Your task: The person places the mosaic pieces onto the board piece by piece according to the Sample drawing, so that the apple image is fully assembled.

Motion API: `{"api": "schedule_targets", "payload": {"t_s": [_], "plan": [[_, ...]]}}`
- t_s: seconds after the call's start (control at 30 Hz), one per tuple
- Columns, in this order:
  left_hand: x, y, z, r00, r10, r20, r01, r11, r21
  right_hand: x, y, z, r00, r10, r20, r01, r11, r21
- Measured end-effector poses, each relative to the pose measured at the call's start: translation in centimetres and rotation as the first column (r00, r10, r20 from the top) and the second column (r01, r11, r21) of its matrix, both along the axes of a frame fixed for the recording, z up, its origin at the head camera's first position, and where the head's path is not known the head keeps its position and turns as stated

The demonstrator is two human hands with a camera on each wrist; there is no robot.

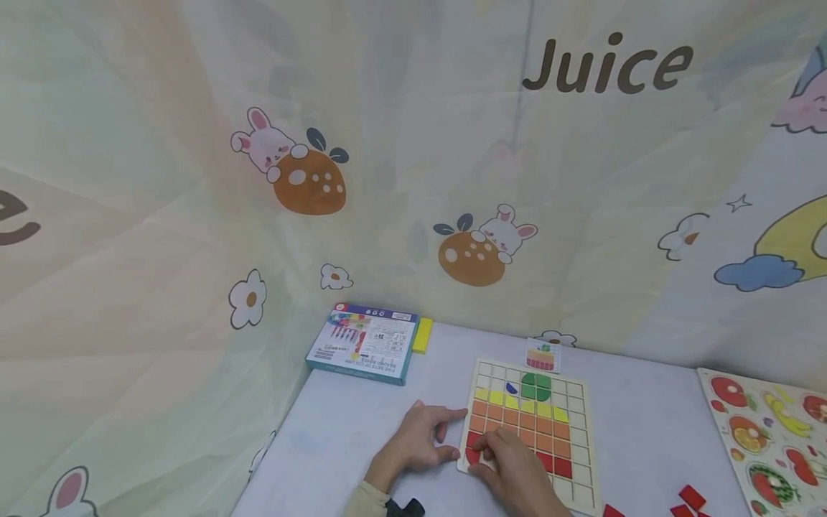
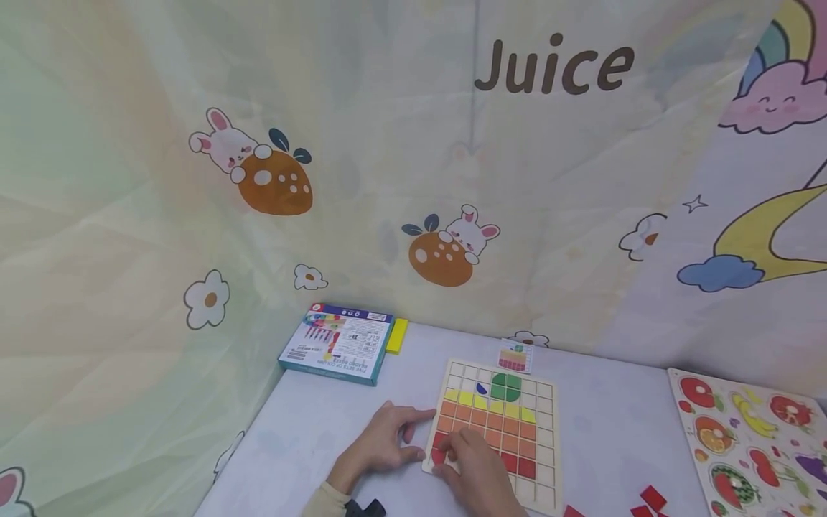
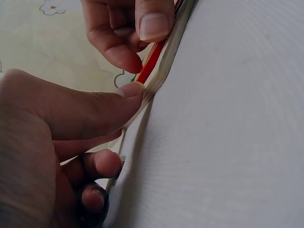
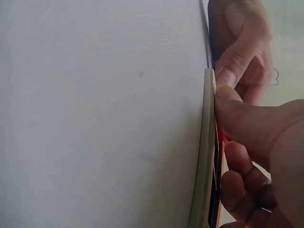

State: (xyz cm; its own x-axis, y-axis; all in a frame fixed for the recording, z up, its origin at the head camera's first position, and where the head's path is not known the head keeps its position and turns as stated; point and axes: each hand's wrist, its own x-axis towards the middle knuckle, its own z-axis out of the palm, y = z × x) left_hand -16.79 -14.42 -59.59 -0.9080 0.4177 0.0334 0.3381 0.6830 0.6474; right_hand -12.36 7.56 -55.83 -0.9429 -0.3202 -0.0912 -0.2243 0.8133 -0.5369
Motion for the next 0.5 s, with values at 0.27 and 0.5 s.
{"api": "schedule_targets", "payload": {"t_s": [0.27,0.5], "plan": [[-0.04,0.04,-0.08,1.0,0.002,0.012,-0.002,1.0,0.001,0.22,0.02,-0.39,0.998,-0.013,-0.063,0.014,1.0,0.005],[0.1,0.31,-0.09,0.999,0.009,0.034,-0.01,1.0,0.02,0.49,0.95,-0.16,0.999,-0.013,-0.034,0.01,0.998,-0.068]]}}
